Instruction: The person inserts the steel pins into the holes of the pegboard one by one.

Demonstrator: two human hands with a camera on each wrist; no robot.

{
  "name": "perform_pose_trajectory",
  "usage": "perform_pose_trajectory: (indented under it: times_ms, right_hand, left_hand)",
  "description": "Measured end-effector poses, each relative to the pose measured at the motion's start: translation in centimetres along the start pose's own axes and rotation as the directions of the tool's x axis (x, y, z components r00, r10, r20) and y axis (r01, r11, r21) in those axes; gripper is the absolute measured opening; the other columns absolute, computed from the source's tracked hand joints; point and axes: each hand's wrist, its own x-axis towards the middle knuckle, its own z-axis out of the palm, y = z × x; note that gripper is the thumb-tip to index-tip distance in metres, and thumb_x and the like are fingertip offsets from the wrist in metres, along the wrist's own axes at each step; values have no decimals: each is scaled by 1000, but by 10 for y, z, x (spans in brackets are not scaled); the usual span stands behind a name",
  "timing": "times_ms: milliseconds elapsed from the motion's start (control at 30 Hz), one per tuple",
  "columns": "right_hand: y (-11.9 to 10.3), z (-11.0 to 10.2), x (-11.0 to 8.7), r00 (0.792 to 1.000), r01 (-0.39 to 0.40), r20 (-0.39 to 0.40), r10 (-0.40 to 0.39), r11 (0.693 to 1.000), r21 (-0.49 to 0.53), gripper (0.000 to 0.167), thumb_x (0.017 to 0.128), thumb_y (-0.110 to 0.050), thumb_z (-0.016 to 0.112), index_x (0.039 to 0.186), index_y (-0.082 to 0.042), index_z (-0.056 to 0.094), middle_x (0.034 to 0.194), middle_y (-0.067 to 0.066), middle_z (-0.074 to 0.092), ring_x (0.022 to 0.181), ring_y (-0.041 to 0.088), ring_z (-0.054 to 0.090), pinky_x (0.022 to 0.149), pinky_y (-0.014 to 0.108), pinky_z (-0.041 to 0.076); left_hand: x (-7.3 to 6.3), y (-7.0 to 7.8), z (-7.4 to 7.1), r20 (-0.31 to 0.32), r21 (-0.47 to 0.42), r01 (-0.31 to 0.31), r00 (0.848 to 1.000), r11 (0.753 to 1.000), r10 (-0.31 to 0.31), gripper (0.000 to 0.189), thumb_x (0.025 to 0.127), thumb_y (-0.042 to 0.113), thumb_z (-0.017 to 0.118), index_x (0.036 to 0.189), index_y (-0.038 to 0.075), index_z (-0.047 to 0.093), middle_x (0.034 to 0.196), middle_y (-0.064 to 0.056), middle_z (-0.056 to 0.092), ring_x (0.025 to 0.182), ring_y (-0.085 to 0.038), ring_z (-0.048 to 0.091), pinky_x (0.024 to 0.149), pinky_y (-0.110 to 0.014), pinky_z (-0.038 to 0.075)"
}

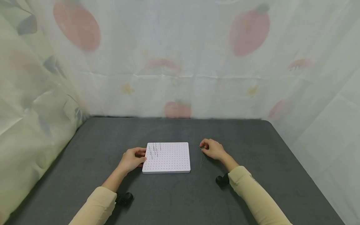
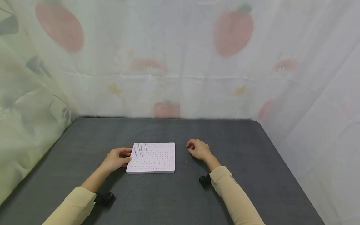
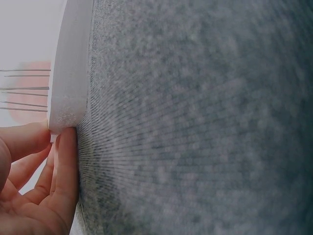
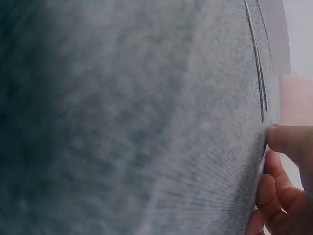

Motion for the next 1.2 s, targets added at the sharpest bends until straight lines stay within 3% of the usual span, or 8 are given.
perform_pose_trajectory:
  times_ms: [233,700,1200]
  right_hand:
    - [0,3,0,1000,-17,-12,17,1000,3,9,85,-15,64,93,-19,64,80,-3,53,69,13,45,60,30,35]
    - [-7,6,-2,985,-143,-102,141,990,-13,8,80,-23,68,84,-18,63,79,-4,55,73,13,51,67,38,37]
    - [-5,8,0,982,-152,-119,145,987,-49,7,82,-22,65,77,-20,68,75,-5,55,69,11,49,62,34,36]
  left_hand:
    - [-1,0,0,-3,5,3,1000,1000,-3,43,81,1,63,123,-1,55,107,-18,60,78,-16,62,62,-30,57]
    - [0,2,0,-12,24,14,1000,1000,-13,43,82,4,64,124,1,56,108,-17,60,78,-16,62,62,-30,56]
    - [0,3,-1,1,10,10,1000,1000,-10,43,82,2,64,124,1,55,109,-18,60,78,-17,62,62,-30,57]
